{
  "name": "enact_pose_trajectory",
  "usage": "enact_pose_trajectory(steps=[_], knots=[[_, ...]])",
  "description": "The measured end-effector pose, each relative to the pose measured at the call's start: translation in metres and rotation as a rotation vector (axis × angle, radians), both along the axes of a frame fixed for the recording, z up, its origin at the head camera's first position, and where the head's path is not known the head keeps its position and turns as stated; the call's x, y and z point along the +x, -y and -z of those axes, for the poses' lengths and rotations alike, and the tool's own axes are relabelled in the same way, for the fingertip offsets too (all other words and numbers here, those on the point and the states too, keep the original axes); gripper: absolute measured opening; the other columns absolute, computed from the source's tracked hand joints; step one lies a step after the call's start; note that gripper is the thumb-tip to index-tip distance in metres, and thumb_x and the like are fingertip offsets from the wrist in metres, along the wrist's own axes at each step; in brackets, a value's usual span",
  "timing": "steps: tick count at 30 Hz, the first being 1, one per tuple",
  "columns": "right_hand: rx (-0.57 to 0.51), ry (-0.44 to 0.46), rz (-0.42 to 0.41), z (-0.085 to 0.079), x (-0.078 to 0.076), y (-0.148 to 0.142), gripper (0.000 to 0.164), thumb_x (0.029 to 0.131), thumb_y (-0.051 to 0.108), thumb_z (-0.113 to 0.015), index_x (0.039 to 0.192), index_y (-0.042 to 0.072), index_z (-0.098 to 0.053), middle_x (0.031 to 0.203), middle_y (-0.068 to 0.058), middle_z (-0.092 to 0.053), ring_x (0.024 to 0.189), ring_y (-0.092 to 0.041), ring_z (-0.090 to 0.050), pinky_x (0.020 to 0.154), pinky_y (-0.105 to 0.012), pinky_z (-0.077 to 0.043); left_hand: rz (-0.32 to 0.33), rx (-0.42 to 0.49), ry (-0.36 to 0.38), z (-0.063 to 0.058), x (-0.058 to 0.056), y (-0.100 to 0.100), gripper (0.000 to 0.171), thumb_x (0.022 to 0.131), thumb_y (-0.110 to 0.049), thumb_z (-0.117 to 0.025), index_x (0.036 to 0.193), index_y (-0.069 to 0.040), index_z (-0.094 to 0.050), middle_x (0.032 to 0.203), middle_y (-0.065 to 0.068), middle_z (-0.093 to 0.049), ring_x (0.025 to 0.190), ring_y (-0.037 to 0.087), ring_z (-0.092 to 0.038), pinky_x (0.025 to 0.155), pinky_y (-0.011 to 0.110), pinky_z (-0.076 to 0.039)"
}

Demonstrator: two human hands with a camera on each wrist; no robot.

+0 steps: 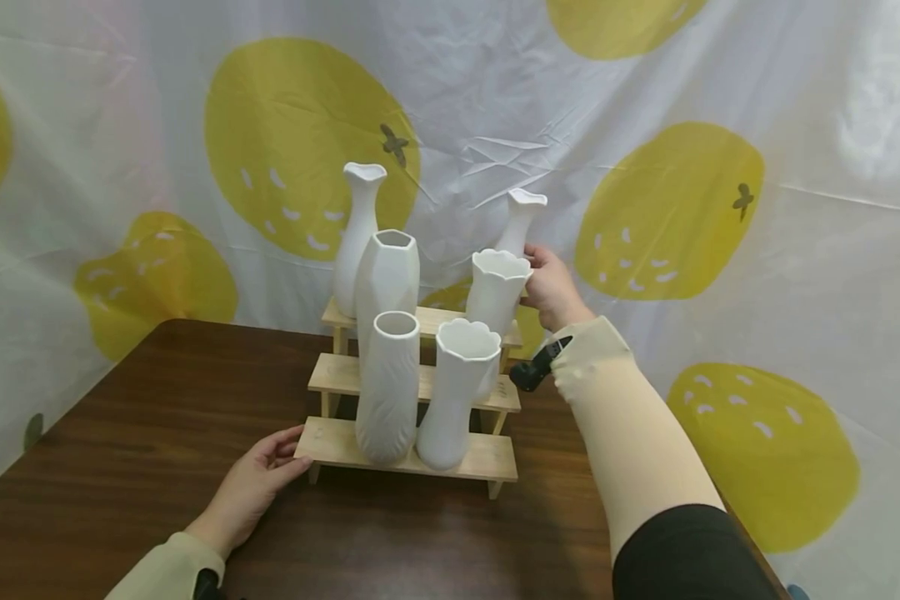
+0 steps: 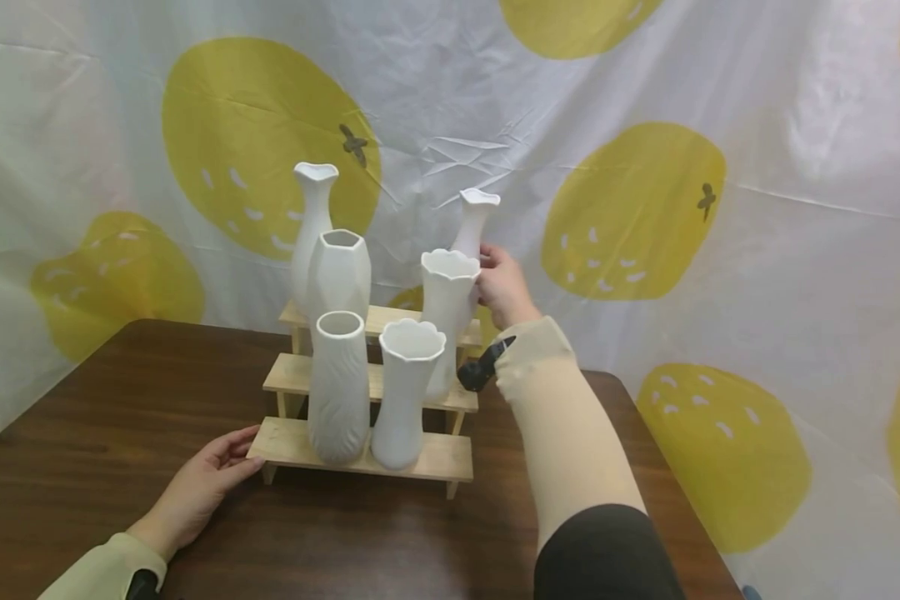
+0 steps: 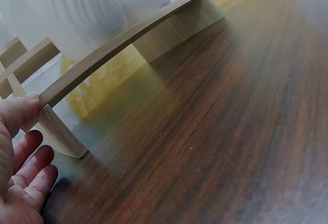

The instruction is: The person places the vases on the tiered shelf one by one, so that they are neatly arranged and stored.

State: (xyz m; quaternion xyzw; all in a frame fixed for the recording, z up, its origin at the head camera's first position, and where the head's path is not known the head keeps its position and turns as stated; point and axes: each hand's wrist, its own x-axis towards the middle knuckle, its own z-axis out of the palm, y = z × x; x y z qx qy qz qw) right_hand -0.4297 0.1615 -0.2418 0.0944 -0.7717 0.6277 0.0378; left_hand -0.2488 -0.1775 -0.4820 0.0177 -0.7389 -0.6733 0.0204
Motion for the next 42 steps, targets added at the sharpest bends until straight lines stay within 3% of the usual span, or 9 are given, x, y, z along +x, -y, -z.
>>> enact_pose_trajectory(steps=[6, 12, 27, 42], knots=[[-0.031, 0.001, -0.029, 0.0004, -0.0009, 0.0018, 0.05, 0.093, 0.002, -0.051, 0.142, 0.001, -0.04, 0.138, -0.018, -0.047, 0.105, -0.023, -0.052, 0.095, -0.054, -0.042, 0.0, -0.003, -0.005, 0.0001, 0.0006, -0.0003, 0.061, 0.092, -0.02, -0.067, 0.143, -0.001, -0.04, 0.131, 0.021, -0.053, 0.106, 0.014, -0.056, 0.084, 0.02, -0.046], [-0.034, -0.009, -0.046, 0.0017, -0.0015, 0.0033, 0.05, 0.093, 0.002, -0.054, 0.141, 0.001, -0.042, 0.13, -0.014, -0.05, 0.093, -0.016, -0.053, 0.084, -0.04, -0.047, 0.005, 0.006, -0.003, 0.001, -0.0005, 0.0, 0.061, 0.092, -0.021, -0.067, 0.143, -0.001, -0.04, 0.131, 0.02, -0.052, 0.107, 0.015, -0.055, 0.085, 0.02, -0.046], [-0.005, -0.023, -0.071, 0.0042, -0.0035, 0.0049, 0.045, 0.093, 0.003, -0.054, 0.138, 0.0, -0.048, 0.112, -0.006, -0.056, 0.092, -0.015, -0.053, 0.081, -0.032, -0.045, 0.013, 0.011, -0.005, 0.0006, 0.001, 0.0001, 0.062, 0.092, -0.022, -0.067, 0.143, -0.001, -0.039, 0.131, 0.02, -0.052, 0.108, 0.015, -0.055, 0.085, 0.02, -0.046], [0.049, -0.045, -0.077, 0.0068, -0.0057, 0.0039, 0.044, 0.094, 0.007, -0.056, 0.137, 0.002, -0.05, 0.119, -0.009, -0.057, 0.105, -0.018, -0.05, 0.091, -0.035, -0.041, 0.006, 0.002, -0.006, 0.0004, 0.0012, -0.0002, 0.062, 0.092, -0.022, -0.067, 0.143, -0.001, -0.039, 0.131, 0.02, -0.052, 0.11, 0.017, -0.055, 0.085, 0.02, -0.046]])
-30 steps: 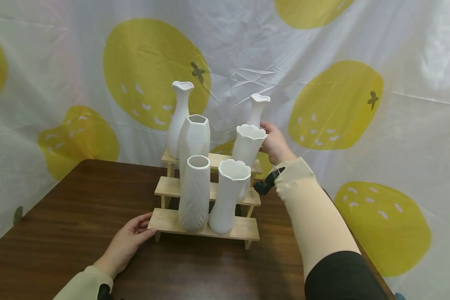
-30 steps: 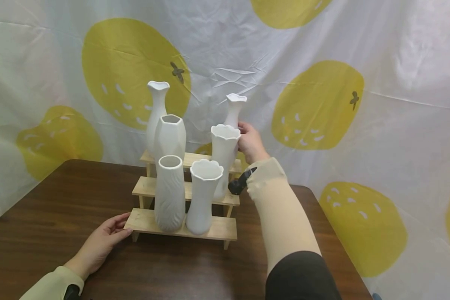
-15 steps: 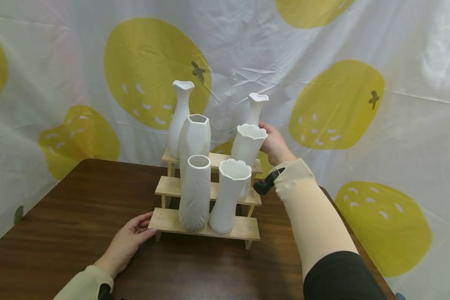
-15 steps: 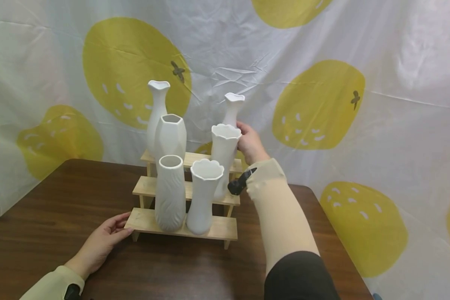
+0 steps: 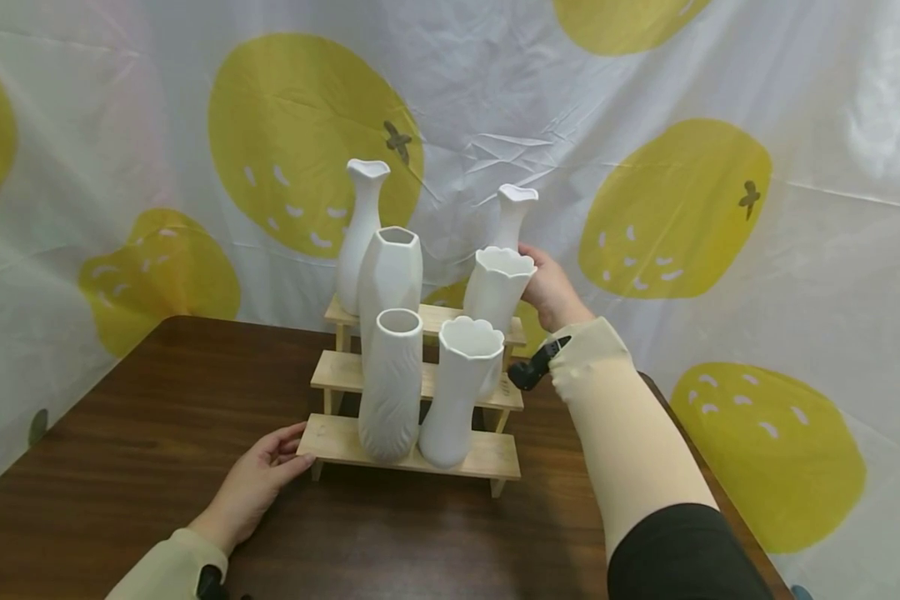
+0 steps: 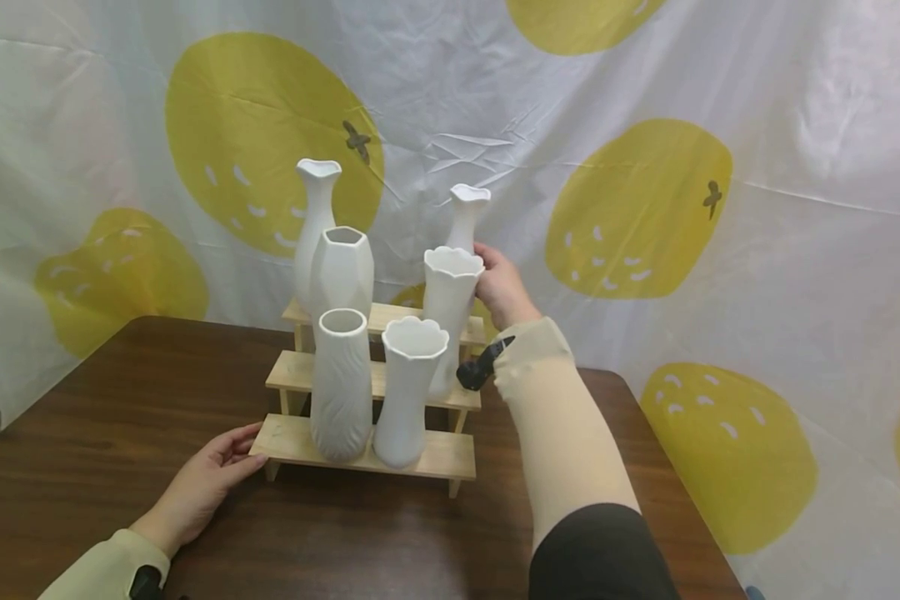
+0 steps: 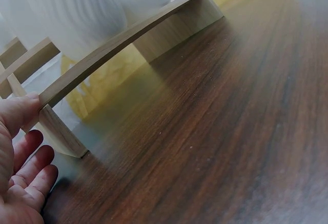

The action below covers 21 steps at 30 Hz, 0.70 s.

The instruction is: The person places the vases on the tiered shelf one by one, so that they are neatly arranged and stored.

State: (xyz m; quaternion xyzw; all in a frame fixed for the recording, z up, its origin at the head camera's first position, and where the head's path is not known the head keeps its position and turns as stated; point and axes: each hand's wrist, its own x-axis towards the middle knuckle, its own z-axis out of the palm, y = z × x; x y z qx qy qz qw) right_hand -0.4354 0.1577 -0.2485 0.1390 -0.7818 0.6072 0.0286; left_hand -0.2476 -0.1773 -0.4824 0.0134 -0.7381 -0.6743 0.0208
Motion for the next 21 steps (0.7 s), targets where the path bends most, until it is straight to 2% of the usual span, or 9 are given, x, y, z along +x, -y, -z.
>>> enact_pose_trajectory(steps=[12, 21], knots=[[-0.031, -0.013, -0.03, 0.003, -0.0017, -0.0008, 0.048, 0.093, 0.004, -0.057, 0.14, 0.002, -0.047, 0.129, -0.012, -0.053, 0.113, -0.019, -0.046, 0.098, -0.035, -0.035, -0.003, -0.004, 0.009, -0.0004, -0.0003, 0.001, 0.062, 0.092, -0.022, -0.067, 0.143, -0.002, -0.039, 0.132, 0.02, -0.051, 0.112, 0.02, -0.054, 0.085, 0.019, -0.045], [-0.064, -0.024, -0.012, 0.0056, 0.0014, -0.0042, 0.055, 0.091, -0.001, -0.055, 0.144, 0.002, -0.041, 0.139, -0.016, -0.049, 0.114, -0.019, -0.048, 0.097, -0.033, -0.039, 0.004, -0.002, 0.006, -0.0001, -0.0011, 0.0006, 0.063, 0.092, -0.023, -0.067, 0.144, -0.002, -0.039, 0.132, 0.02, -0.051, 0.112, 0.019, -0.054, 0.085, 0.02, -0.045]])
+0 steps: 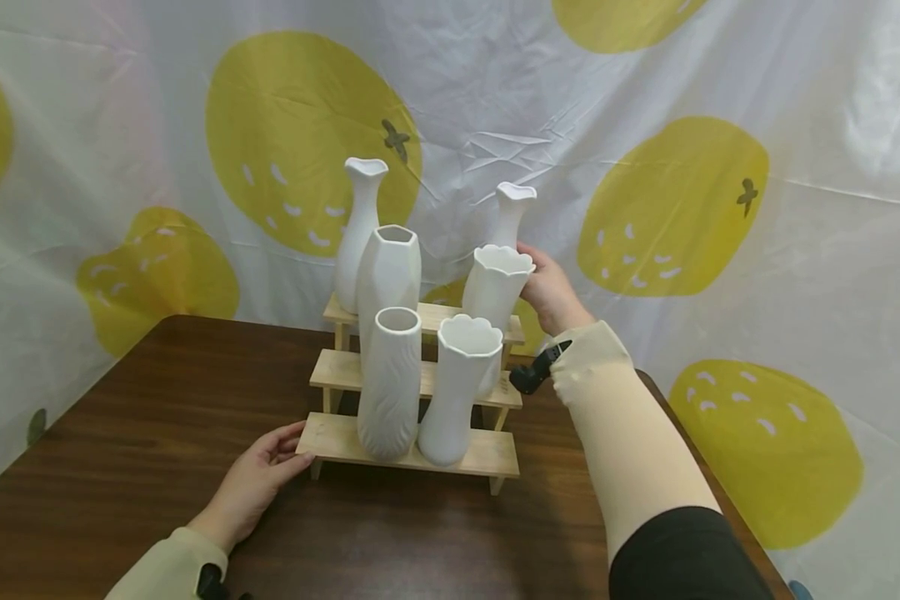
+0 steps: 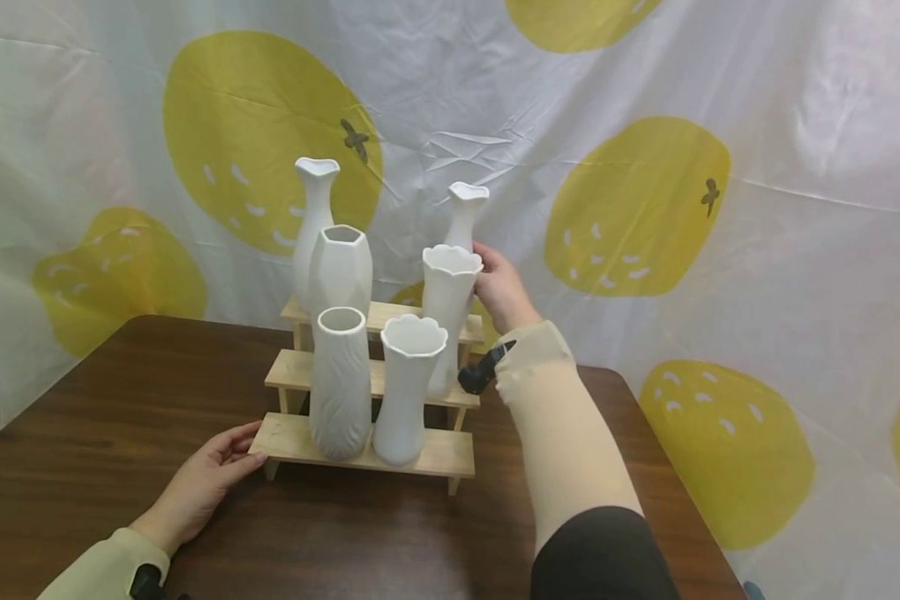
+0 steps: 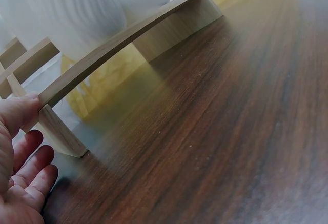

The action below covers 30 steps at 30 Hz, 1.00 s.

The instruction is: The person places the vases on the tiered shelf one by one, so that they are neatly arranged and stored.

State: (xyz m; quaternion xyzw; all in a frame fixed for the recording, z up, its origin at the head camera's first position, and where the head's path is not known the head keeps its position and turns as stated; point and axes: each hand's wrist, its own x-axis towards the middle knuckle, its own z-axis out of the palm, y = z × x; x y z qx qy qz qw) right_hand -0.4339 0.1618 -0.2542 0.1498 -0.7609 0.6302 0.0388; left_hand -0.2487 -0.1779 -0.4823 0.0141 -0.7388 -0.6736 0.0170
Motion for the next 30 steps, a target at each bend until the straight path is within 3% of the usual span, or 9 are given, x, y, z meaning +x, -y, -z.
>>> enact_pose_trajectory(steps=[7, 11, 17, 23, 30], knots=[[-0.026, -0.011, -0.021, 0.003, 0.007, -0.005, 0.055, 0.091, -0.002, -0.053, 0.144, -0.001, -0.039, 0.138, -0.021, -0.049, 0.107, -0.015, -0.053, 0.095, -0.033, -0.042, -0.003, -0.008, 0.008, -0.002, 0.0, -0.001, 0.064, 0.091, -0.024, -0.068, 0.144, -0.002, -0.039, 0.132, 0.02, -0.051, 0.112, 0.019, -0.053, 0.085, 0.02, -0.045], [-0.022, 0.007, -0.033, 0.004, 0.014, -0.01, 0.049, 0.094, 0.002, -0.054, 0.142, -0.001, -0.043, 0.133, -0.018, -0.052, 0.107, -0.016, -0.054, 0.098, -0.038, -0.042, -0.001, -0.008, 0.01, -0.003, 0.001, -0.001, 0.064, 0.092, -0.025, -0.068, 0.144, -0.002, -0.039, 0.132, 0.02, -0.051, 0.111, 0.019, -0.053, 0.085, 0.02, -0.045], [0.031, 0.013, 0.013, 0.012, 0.016, -0.022, 0.046, 0.096, 0.012, -0.058, 0.139, -0.001, -0.047, 0.123, -0.01, -0.055, 0.108, -0.017, -0.053, 0.1, -0.043, -0.041, 0.001, -0.008, 0.004, 0.0, -0.001, 0.0, 0.064, 0.091, -0.024, -0.068, 0.144, -0.002, -0.039, 0.132, 0.02, -0.051, 0.111, 0.018, -0.054, 0.085, 0.02, -0.046], [0.093, 0.027, 0.039, 0.019, 0.025, -0.033, 0.051, 0.096, 0.016, -0.06, 0.142, 0.0, -0.043, 0.14, -0.019, -0.047, 0.125, -0.027, -0.047, 0.102, -0.046, -0.039, 0.001, -0.026, 0.014, -0.001, 0.0, 0.002, 0.065, 0.092, -0.027, -0.067, 0.145, -0.003, -0.038, 0.133, 0.019, -0.05, 0.112, 0.018, -0.053, 0.085, 0.02, -0.045], [0.199, -0.013, 0.09, 0.035, 0.039, -0.051, 0.053, 0.096, 0.024, -0.061, 0.141, 0.001, -0.045, 0.136, -0.016, -0.051, 0.122, -0.027, -0.049, 0.099, -0.044, -0.042, -0.012, 0.016, 0.049, -0.005, 0.004, 0.004, 0.06, 0.099, -0.029, -0.056, 0.148, -0.004, -0.033, 0.141, 0.019, -0.041, 0.125, 0.024, -0.04, 0.096, 0.023, -0.035]])
